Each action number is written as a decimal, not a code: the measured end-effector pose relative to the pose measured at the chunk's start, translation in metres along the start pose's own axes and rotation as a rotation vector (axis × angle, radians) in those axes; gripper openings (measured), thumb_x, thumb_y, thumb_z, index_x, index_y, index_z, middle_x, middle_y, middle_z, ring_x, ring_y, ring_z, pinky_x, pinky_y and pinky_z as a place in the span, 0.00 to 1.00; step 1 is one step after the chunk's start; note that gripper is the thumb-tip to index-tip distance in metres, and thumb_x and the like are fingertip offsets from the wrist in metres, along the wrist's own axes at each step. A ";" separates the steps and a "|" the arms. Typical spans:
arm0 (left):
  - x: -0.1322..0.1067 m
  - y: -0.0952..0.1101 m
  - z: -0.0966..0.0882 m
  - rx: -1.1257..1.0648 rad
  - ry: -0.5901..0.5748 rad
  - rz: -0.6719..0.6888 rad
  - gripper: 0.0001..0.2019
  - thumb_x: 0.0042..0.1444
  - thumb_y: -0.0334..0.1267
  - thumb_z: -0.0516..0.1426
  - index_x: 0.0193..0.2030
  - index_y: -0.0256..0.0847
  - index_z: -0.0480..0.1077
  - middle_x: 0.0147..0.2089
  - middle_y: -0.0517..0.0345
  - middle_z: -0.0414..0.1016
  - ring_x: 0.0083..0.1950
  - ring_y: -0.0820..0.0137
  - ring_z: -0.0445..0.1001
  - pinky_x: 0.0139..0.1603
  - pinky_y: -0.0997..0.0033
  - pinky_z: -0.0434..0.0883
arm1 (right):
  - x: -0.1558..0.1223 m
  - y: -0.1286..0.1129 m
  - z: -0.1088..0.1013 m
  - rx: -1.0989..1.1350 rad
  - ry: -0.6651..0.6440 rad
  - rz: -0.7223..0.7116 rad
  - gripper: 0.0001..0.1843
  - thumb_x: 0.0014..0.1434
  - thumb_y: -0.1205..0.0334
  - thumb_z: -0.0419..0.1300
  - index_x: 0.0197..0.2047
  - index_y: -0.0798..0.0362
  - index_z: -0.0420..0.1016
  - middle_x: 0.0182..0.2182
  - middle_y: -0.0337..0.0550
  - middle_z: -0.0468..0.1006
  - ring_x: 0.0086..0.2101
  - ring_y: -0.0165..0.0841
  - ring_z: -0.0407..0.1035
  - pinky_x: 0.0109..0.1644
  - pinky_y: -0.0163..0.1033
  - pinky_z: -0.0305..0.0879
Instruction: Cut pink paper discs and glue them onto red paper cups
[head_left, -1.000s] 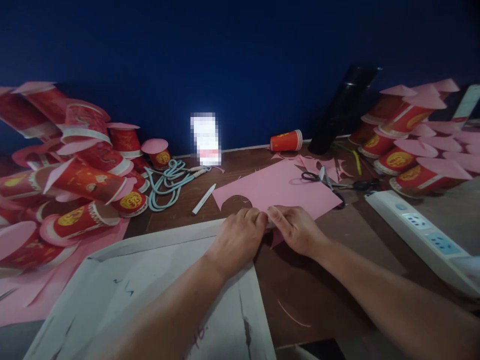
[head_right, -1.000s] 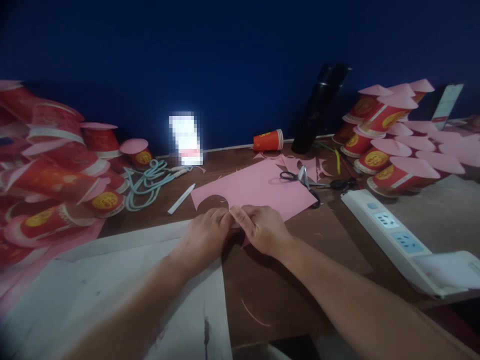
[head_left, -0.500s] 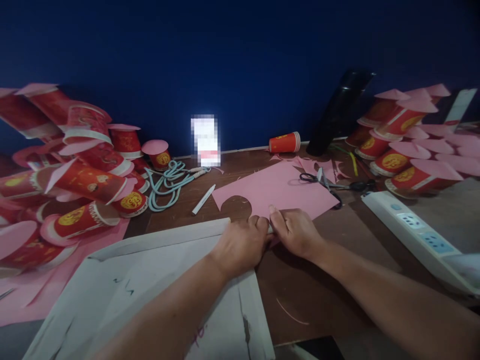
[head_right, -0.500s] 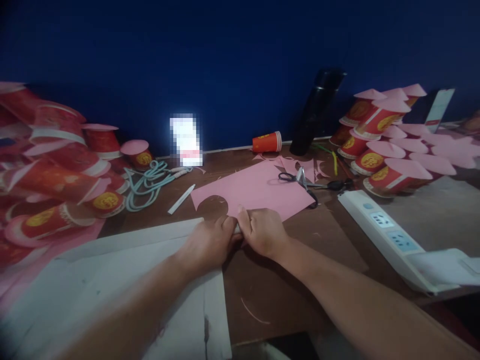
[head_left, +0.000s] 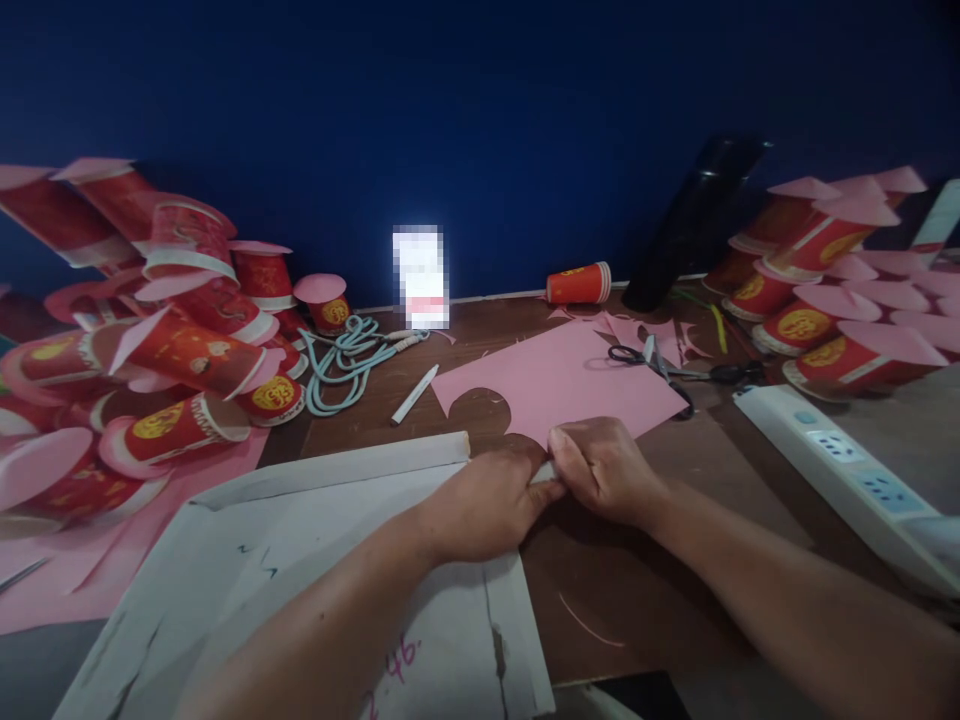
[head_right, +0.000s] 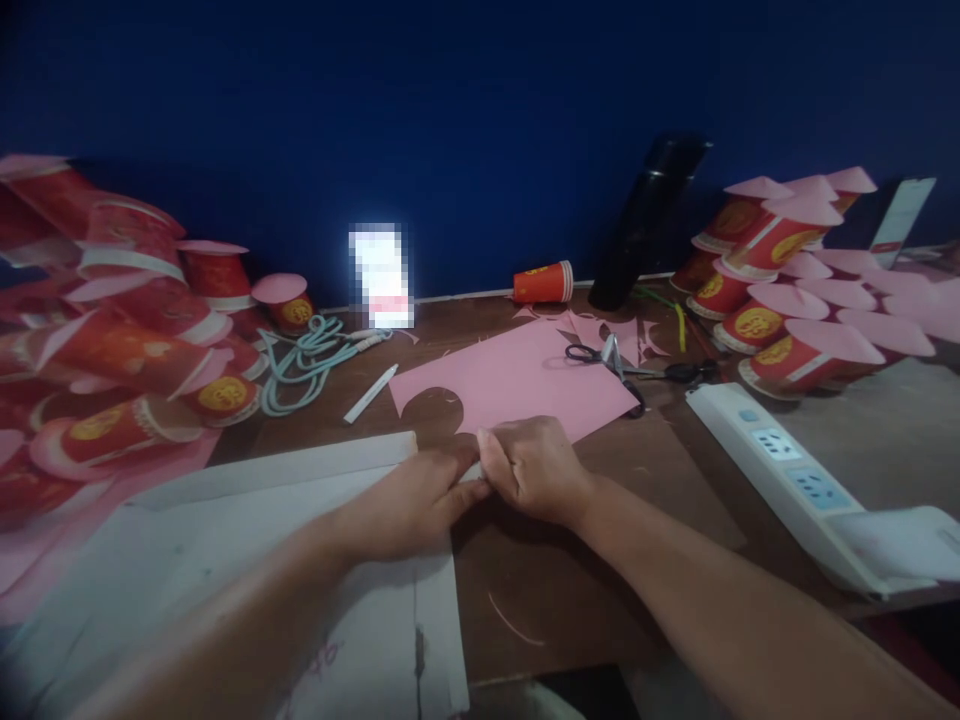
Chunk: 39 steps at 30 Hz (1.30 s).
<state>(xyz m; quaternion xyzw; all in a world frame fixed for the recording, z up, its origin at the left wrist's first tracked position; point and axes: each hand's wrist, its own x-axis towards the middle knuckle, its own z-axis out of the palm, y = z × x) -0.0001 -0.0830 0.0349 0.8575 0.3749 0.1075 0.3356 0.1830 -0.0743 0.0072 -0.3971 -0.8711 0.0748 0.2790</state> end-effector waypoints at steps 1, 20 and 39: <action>0.000 0.000 -0.001 -0.069 -0.004 0.003 0.16 0.65 0.45 0.46 0.47 0.38 0.68 0.46 0.50 0.74 0.48 0.65 0.71 0.49 0.65 0.69 | -0.001 0.000 -0.001 0.007 -0.002 -0.025 0.22 0.65 0.63 0.42 0.20 0.52 0.58 0.16 0.37 0.63 0.19 0.27 0.54 0.28 0.36 0.48; 0.001 -0.011 0.008 -0.665 -0.012 -0.178 0.20 0.64 0.53 0.46 0.37 0.37 0.65 0.26 0.63 0.62 0.26 0.77 0.60 0.28 0.75 0.59 | -0.001 0.016 -0.007 0.370 0.027 0.186 0.19 0.69 0.56 0.44 0.40 0.55 0.72 0.31 0.43 0.75 0.32 0.30 0.70 0.38 0.34 0.63; -0.001 -0.021 0.003 0.305 0.042 -0.168 0.15 0.67 0.41 0.43 0.49 0.36 0.65 0.43 0.48 0.74 0.43 0.62 0.74 0.43 0.61 0.69 | 0.000 0.009 -0.007 0.488 -0.204 0.193 0.12 0.65 0.56 0.53 0.48 0.52 0.72 0.42 0.47 0.75 0.33 0.29 0.74 0.35 0.34 0.72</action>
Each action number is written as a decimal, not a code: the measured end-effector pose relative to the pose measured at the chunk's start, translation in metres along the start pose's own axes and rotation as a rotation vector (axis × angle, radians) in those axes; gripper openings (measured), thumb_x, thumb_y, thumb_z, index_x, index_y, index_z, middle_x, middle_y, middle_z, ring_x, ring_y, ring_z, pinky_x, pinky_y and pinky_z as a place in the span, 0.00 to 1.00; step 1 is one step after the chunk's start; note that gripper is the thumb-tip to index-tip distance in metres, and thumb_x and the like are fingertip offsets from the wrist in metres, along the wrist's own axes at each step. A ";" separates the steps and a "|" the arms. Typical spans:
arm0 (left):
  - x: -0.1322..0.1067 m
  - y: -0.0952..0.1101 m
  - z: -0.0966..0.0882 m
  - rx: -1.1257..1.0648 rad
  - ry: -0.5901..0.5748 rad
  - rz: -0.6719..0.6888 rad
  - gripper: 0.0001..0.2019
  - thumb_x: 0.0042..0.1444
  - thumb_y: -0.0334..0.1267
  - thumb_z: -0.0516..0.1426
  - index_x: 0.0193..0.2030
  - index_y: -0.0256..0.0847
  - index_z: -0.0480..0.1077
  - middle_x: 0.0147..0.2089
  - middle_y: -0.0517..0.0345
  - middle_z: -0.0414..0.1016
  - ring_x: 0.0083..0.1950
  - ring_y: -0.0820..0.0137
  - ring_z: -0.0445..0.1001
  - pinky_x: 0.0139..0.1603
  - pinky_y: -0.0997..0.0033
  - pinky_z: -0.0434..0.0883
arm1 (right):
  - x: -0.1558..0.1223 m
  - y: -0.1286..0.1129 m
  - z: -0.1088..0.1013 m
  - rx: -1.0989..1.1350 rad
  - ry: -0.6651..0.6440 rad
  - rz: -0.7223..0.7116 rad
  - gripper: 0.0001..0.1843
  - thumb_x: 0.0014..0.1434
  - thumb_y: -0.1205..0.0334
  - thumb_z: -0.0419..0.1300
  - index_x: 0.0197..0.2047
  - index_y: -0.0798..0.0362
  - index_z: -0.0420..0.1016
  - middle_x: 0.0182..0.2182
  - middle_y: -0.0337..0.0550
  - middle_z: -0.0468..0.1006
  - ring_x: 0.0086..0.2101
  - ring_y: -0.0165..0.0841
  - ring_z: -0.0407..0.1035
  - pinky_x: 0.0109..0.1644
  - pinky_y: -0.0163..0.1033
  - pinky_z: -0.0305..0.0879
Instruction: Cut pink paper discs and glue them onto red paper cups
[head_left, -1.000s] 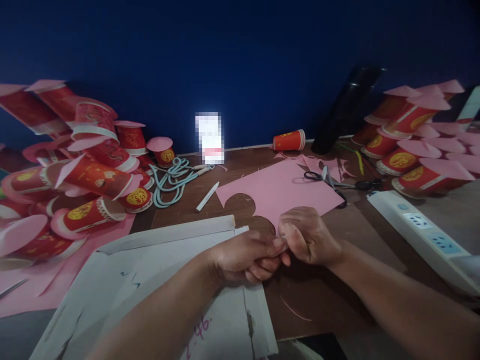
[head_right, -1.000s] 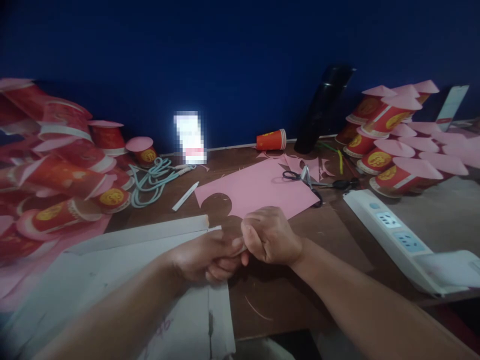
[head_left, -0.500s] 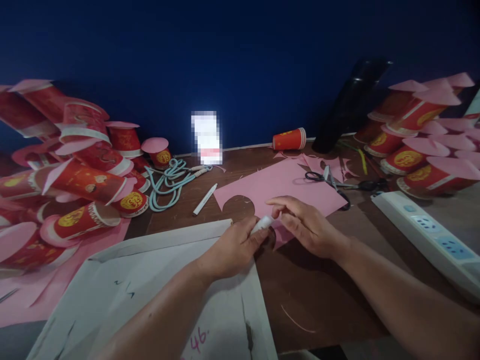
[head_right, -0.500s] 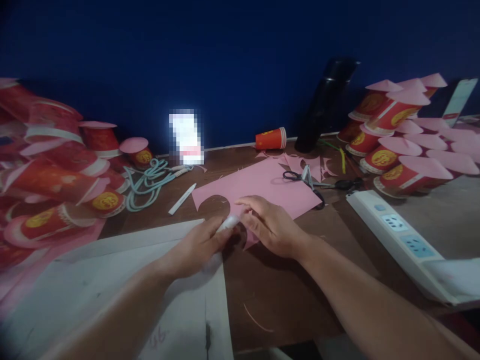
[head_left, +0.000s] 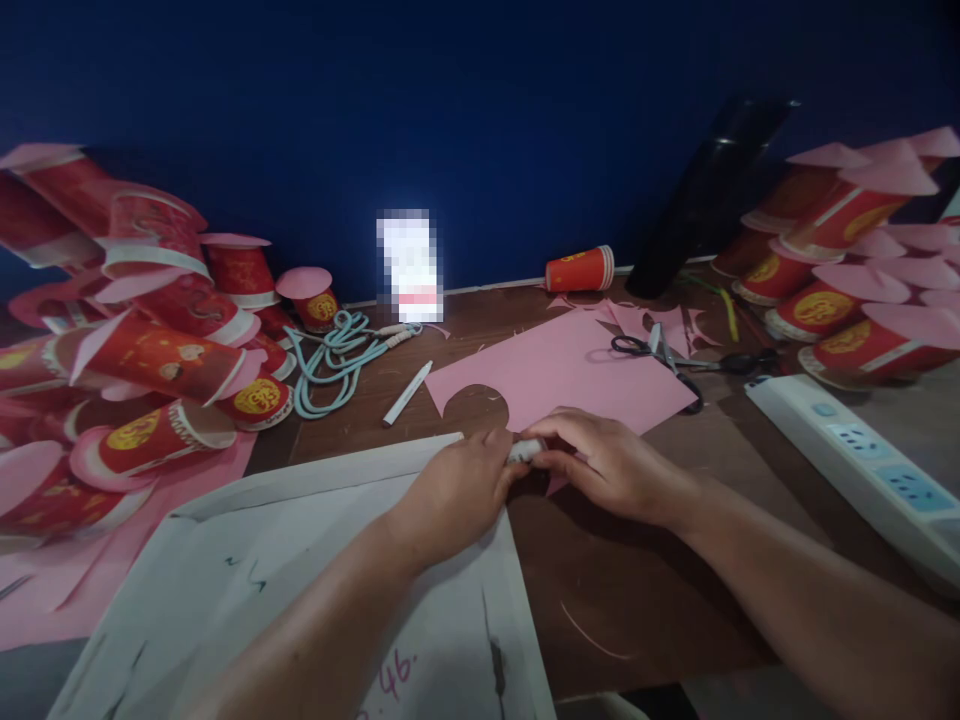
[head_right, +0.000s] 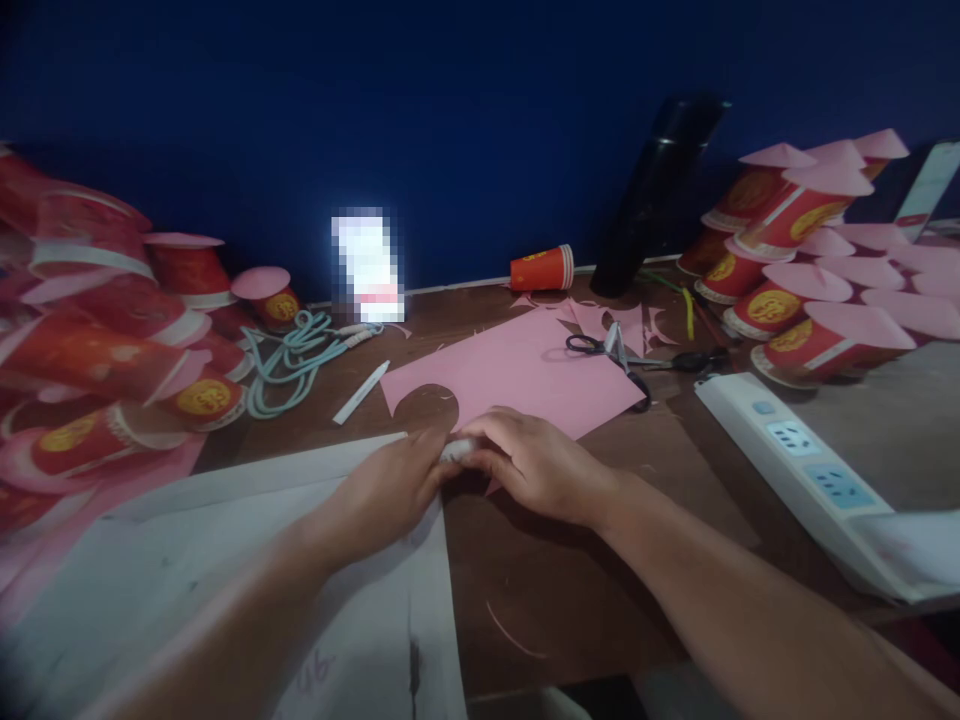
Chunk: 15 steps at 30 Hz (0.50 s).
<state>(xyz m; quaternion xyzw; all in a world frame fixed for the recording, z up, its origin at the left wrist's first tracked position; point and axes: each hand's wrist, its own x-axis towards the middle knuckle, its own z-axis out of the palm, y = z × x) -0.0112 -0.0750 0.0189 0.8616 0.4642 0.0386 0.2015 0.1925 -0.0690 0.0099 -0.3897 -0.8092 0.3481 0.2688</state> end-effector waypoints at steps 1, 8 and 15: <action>0.000 0.001 0.001 0.056 0.012 -0.007 0.15 0.67 0.41 0.42 0.48 0.36 0.65 0.43 0.48 0.74 0.43 0.61 0.74 0.43 0.61 0.70 | 0.000 -0.001 0.001 0.025 0.007 0.027 0.13 0.65 0.56 0.53 0.48 0.52 0.71 0.42 0.47 0.75 0.31 0.28 0.74 0.33 0.33 0.73; 0.000 0.000 0.005 0.256 0.199 0.060 0.12 0.66 0.42 0.45 0.44 0.38 0.64 0.39 0.51 0.72 0.40 0.61 0.72 0.36 0.64 0.70 | -0.002 -0.007 0.008 0.176 0.100 0.148 0.14 0.64 0.53 0.55 0.47 0.53 0.71 0.39 0.45 0.76 0.28 0.28 0.74 0.29 0.33 0.75; -0.001 -0.002 0.009 0.268 0.347 0.107 0.11 0.66 0.41 0.45 0.43 0.39 0.64 0.38 0.53 0.72 0.39 0.63 0.72 0.34 0.65 0.69 | 0.000 -0.011 0.003 0.236 0.095 0.156 0.17 0.63 0.49 0.54 0.49 0.52 0.71 0.41 0.46 0.77 0.33 0.32 0.75 0.31 0.34 0.73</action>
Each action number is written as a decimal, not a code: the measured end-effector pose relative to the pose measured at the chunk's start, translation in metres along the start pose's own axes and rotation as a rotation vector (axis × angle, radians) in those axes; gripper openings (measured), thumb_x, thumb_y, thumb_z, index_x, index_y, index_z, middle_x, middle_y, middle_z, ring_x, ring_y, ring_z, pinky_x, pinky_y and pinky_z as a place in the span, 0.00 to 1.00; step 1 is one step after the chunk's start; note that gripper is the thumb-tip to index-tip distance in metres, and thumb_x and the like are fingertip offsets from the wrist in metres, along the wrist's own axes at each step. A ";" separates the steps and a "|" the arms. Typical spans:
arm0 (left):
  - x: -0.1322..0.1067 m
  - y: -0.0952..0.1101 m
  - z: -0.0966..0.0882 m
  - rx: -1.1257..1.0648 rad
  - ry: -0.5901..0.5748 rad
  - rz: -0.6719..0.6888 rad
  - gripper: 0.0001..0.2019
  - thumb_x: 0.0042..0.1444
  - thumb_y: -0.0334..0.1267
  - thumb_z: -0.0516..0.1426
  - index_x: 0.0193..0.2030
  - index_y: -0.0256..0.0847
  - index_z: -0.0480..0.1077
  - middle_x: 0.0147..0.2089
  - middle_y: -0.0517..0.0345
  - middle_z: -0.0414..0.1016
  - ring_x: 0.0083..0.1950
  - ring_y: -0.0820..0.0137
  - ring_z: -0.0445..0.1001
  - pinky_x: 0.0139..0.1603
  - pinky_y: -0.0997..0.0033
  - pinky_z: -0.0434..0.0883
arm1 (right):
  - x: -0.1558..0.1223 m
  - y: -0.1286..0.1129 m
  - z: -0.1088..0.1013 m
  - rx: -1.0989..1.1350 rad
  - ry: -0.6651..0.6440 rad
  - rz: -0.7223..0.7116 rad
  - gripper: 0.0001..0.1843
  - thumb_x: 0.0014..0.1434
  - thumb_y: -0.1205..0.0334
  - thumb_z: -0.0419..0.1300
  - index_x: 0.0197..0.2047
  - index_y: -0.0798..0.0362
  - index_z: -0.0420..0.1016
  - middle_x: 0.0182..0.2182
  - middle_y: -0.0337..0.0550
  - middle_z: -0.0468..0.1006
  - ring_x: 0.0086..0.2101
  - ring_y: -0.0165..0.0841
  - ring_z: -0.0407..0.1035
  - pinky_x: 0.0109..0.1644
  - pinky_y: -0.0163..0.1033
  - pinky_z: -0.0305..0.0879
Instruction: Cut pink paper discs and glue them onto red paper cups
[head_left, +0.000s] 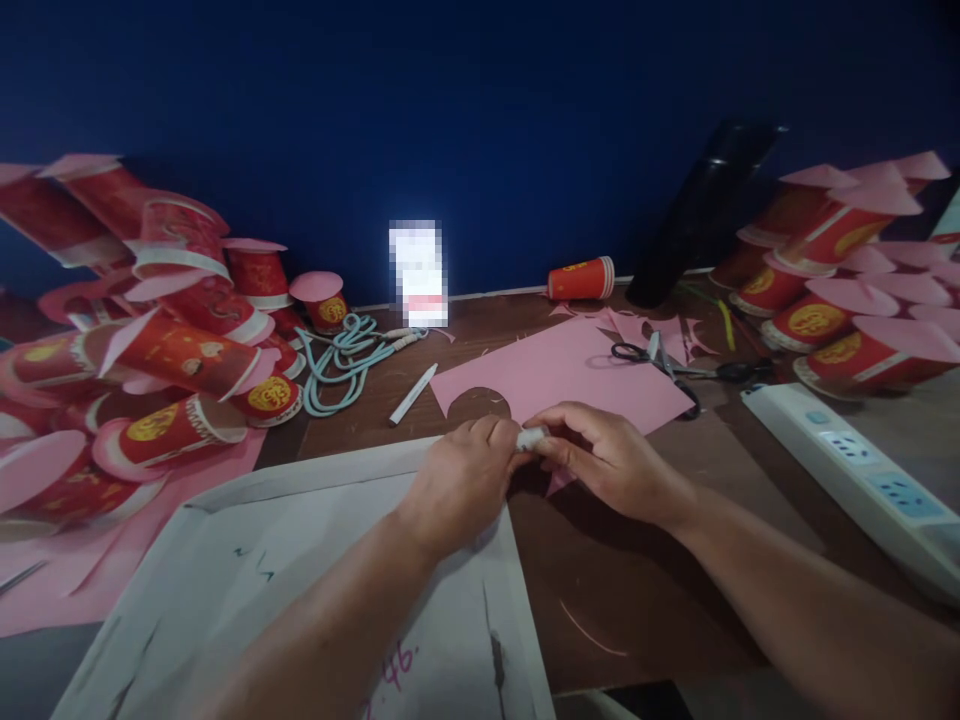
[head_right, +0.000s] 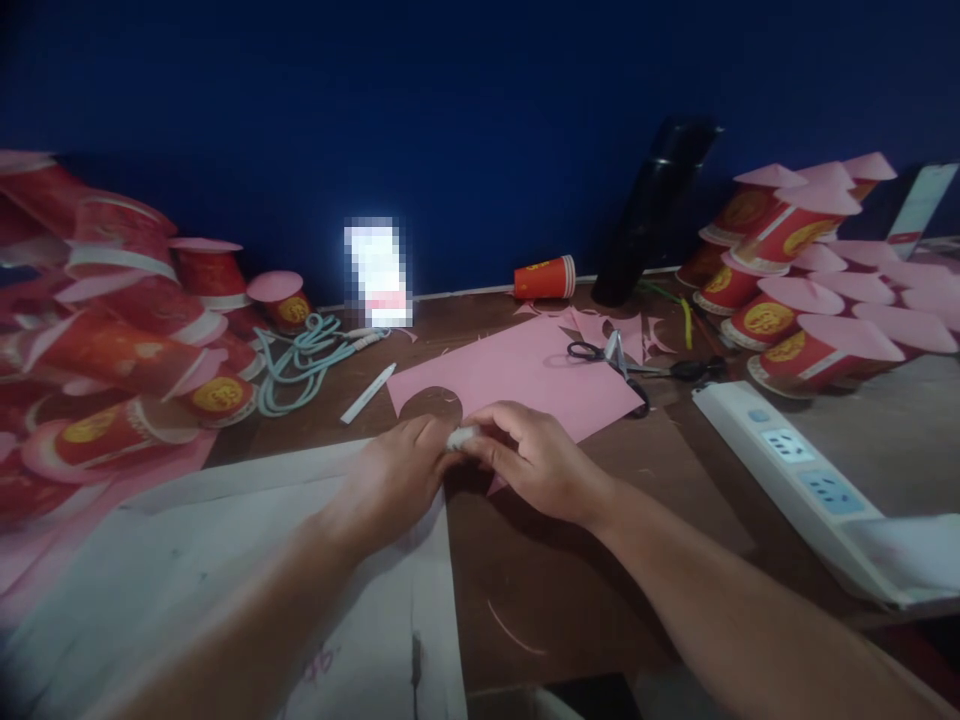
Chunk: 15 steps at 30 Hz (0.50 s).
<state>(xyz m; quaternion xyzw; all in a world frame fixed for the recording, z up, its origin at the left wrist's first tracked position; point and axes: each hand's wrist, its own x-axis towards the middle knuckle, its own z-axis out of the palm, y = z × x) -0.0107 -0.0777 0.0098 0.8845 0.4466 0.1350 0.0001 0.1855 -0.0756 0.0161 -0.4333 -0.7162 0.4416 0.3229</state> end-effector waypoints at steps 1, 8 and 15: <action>0.000 0.000 0.000 -0.006 0.020 0.014 0.11 0.66 0.41 0.45 0.43 0.40 0.64 0.38 0.54 0.72 0.39 0.64 0.72 0.35 0.65 0.69 | 0.000 0.000 -0.002 -0.062 0.001 -0.032 0.17 0.63 0.49 0.54 0.49 0.52 0.71 0.42 0.46 0.77 0.35 0.32 0.74 0.32 0.34 0.72; 0.003 -0.001 -0.005 0.130 0.054 0.080 0.05 0.64 0.34 0.48 0.41 0.40 0.64 0.37 0.55 0.70 0.39 0.63 0.69 0.31 0.66 0.67 | 0.005 0.012 0.000 -0.330 -0.006 -0.022 0.26 0.67 0.44 0.43 0.28 0.53 0.68 0.23 0.38 0.73 0.27 0.29 0.67 0.32 0.34 0.59; 0.008 0.001 -0.001 0.137 0.029 0.126 0.06 0.65 0.35 0.47 0.42 0.39 0.64 0.36 0.54 0.70 0.37 0.63 0.69 0.31 0.65 0.68 | 0.013 0.016 0.014 -0.140 0.042 0.135 0.30 0.66 0.40 0.40 0.25 0.52 0.65 0.21 0.38 0.70 0.24 0.30 0.65 0.28 0.34 0.58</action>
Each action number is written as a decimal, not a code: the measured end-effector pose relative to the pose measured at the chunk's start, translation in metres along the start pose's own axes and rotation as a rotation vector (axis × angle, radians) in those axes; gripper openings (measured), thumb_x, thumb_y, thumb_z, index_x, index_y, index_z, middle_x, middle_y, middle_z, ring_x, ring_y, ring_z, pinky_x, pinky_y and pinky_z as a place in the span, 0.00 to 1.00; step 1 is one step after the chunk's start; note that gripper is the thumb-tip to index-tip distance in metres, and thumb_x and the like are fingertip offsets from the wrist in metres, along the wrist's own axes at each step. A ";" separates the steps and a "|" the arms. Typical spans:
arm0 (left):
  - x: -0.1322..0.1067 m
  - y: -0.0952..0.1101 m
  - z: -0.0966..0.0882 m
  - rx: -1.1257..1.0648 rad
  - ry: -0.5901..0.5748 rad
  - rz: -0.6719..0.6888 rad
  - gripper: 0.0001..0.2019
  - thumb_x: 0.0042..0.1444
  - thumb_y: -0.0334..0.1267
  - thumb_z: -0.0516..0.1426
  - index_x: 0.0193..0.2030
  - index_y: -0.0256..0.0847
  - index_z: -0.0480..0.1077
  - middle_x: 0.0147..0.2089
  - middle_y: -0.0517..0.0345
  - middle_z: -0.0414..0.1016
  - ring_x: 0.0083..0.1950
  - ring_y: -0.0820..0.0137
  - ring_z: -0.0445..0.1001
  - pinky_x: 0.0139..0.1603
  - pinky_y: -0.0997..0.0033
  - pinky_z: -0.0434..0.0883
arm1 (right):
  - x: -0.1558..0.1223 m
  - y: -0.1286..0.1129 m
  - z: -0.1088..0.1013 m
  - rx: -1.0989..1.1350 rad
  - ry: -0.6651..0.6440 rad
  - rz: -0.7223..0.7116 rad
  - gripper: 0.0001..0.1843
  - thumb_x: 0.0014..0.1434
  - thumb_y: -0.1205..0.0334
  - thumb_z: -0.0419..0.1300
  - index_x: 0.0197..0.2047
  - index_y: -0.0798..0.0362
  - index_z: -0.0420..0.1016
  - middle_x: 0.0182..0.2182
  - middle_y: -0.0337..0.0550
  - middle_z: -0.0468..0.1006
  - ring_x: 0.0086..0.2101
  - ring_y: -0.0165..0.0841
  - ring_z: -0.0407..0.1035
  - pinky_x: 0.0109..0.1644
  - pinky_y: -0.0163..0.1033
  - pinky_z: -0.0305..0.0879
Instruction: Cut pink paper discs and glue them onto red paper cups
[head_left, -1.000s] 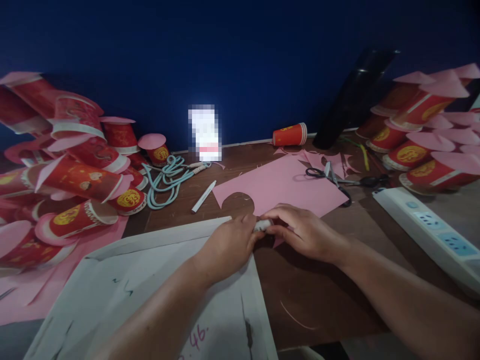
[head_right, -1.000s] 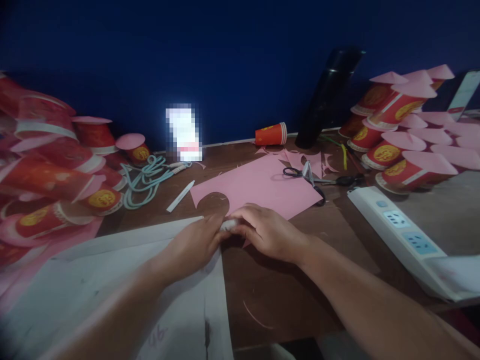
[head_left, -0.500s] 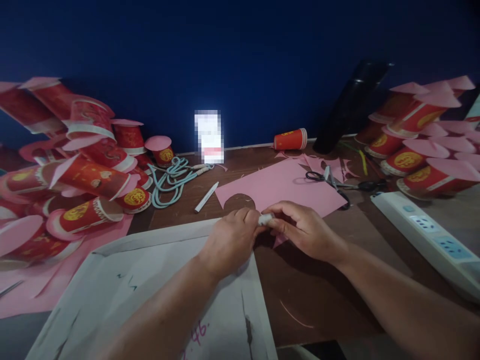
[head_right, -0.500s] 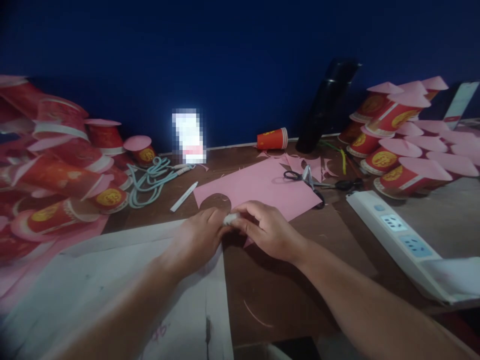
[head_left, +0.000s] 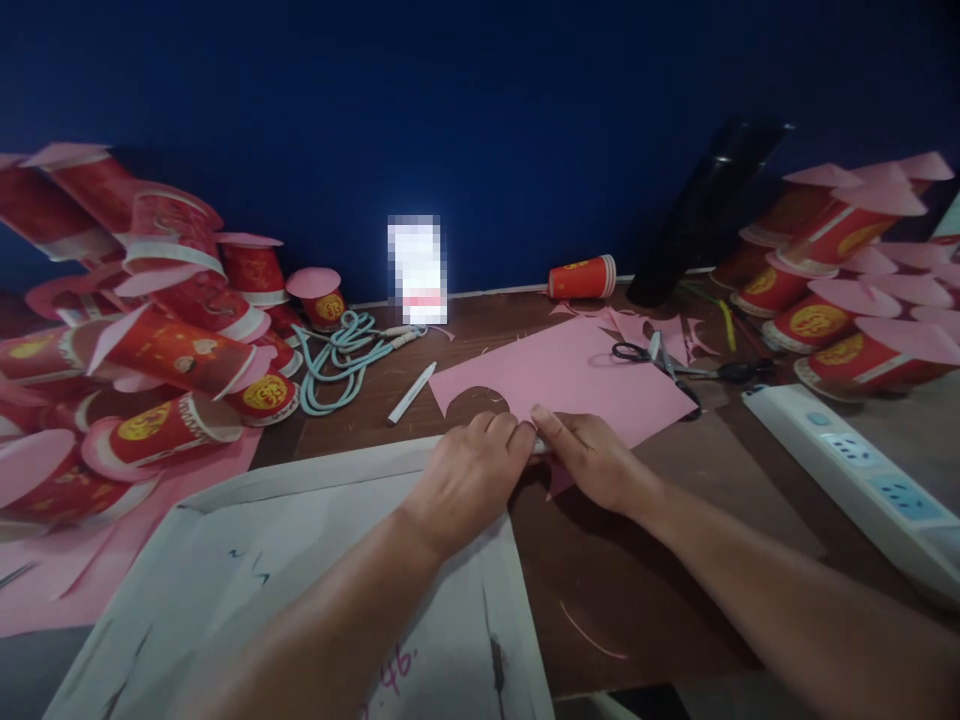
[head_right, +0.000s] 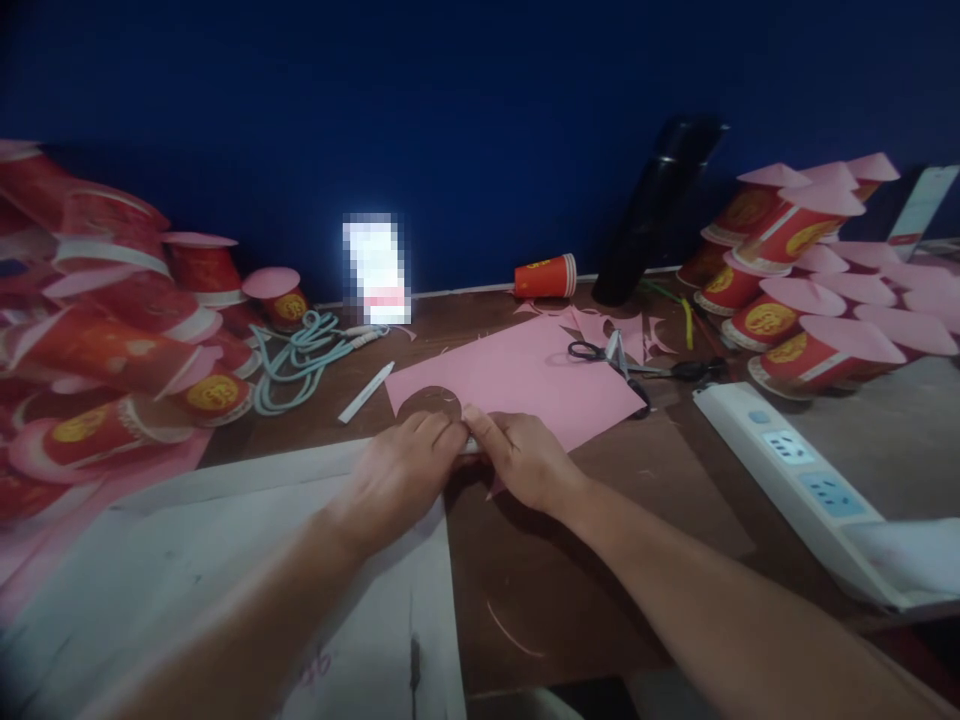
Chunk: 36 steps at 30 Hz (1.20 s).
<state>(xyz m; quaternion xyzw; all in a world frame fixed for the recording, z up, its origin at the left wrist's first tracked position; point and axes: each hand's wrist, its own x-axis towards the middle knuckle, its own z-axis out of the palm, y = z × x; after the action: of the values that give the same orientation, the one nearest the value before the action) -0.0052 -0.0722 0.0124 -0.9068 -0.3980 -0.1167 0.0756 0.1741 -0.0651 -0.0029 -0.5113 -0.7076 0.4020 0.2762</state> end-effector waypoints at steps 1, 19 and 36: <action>0.000 0.000 0.001 -0.011 0.000 0.010 0.08 0.65 0.38 0.46 0.42 0.39 0.64 0.36 0.54 0.70 0.37 0.62 0.70 0.31 0.65 0.68 | 0.000 -0.001 0.001 -0.040 0.017 -0.003 0.30 0.66 0.41 0.39 0.24 0.52 0.64 0.20 0.39 0.69 0.23 0.30 0.64 0.28 0.34 0.57; 0.000 -0.001 -0.012 -1.186 -0.462 -0.294 0.23 0.63 0.54 0.43 0.39 0.38 0.69 0.25 0.62 0.61 0.24 0.75 0.59 0.26 0.74 0.60 | -0.007 0.000 -0.003 -0.543 0.247 -0.565 0.24 0.68 0.64 0.39 0.21 0.53 0.63 0.17 0.39 0.68 0.20 0.27 0.60 0.29 0.34 0.51; 0.049 -0.044 0.005 -0.305 0.191 -0.316 0.11 0.62 0.41 0.51 0.47 0.40 0.69 0.45 0.51 0.73 0.48 0.62 0.70 0.47 0.64 0.66 | 0.083 -0.038 -0.020 -0.471 0.309 0.091 0.38 0.61 0.31 0.36 0.28 0.52 0.73 0.30 0.48 0.78 0.32 0.38 0.70 0.33 0.37 0.55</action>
<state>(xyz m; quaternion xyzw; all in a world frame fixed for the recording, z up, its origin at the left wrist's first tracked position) -0.0049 -0.0073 0.0223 -0.8190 -0.5038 -0.2712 -0.0440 0.1442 0.0137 0.0383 -0.6477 -0.7075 0.1557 0.2360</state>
